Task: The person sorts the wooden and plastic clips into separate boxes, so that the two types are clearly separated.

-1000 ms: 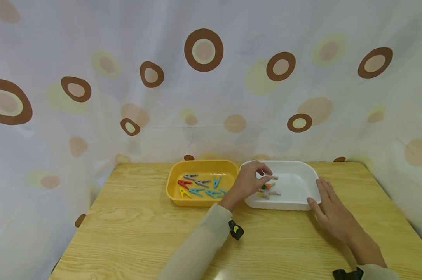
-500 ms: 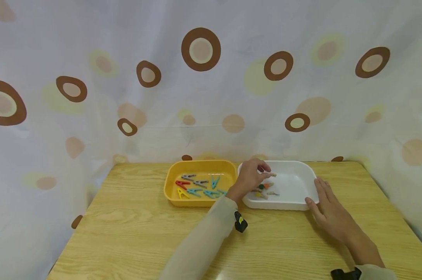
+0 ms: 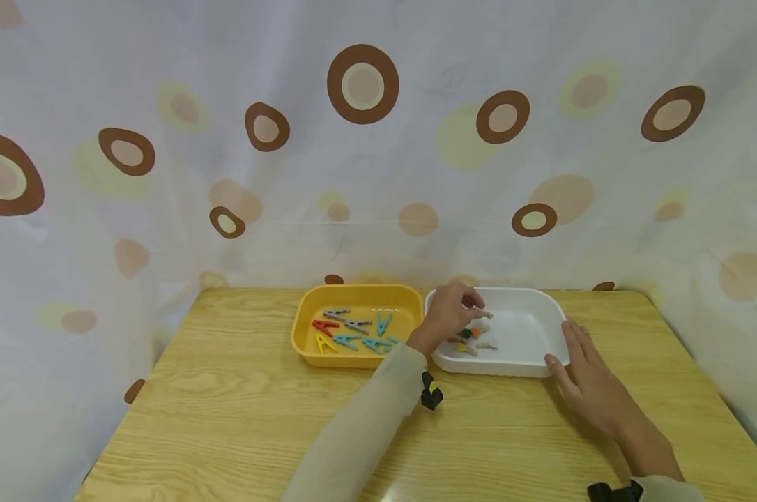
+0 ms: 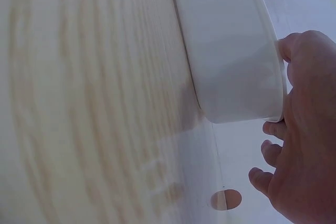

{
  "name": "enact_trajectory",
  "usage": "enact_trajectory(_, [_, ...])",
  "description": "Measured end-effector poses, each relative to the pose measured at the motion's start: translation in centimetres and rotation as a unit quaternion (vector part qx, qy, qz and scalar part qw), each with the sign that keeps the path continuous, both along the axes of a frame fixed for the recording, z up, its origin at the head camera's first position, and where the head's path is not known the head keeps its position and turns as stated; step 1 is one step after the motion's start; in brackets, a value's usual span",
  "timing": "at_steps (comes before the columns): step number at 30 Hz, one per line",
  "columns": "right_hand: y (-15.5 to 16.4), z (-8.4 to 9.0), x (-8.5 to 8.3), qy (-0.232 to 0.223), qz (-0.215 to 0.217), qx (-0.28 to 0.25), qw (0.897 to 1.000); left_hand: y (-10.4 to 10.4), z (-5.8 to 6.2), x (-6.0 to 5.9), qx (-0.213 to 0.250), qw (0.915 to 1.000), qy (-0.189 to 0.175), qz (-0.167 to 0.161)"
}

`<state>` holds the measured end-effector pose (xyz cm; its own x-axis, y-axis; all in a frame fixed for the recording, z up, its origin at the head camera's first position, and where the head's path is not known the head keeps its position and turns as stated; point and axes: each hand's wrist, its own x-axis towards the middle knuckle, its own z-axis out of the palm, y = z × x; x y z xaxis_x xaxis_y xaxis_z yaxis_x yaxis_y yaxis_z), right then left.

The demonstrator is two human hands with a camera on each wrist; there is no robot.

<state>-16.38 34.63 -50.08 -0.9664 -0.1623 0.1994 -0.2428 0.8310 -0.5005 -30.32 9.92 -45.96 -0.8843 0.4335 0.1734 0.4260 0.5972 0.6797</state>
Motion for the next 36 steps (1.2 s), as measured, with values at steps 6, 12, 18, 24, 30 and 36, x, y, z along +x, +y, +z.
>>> enact_trajectory(6, [0.0,0.4,0.1,-0.007,-0.001,0.004,1.000,-0.1,-0.3,-0.3,0.007,0.9998,0.000,-0.021])
enact_trajectory(12, [-0.1,0.6,-0.3,0.008,0.003,0.010,1.000,-1.3,0.0,-0.4,0.044,0.9981,-0.017,-0.041])
enact_trajectory(18, [0.0,0.2,-0.1,0.006,0.007,0.008,1.000,-2.7,0.7,0.4,0.043,0.9973,0.000,-0.060])
enact_trajectory(24, [0.2,0.0,0.0,0.007,0.005,0.011,1.000,-4.2,1.2,1.9,0.047,0.9951,0.026,-0.083])
enact_trajectory(30, [0.3,-0.2,0.2,0.003,0.006,0.006,1.000,-6.1,1.0,4.2,0.039,0.9926,0.068,-0.093])
enact_trajectory(36, [0.1,0.1,0.2,-0.002,0.004,0.005,1.000,-8.5,0.9,6.4,0.035,0.9933,0.091,-0.062])
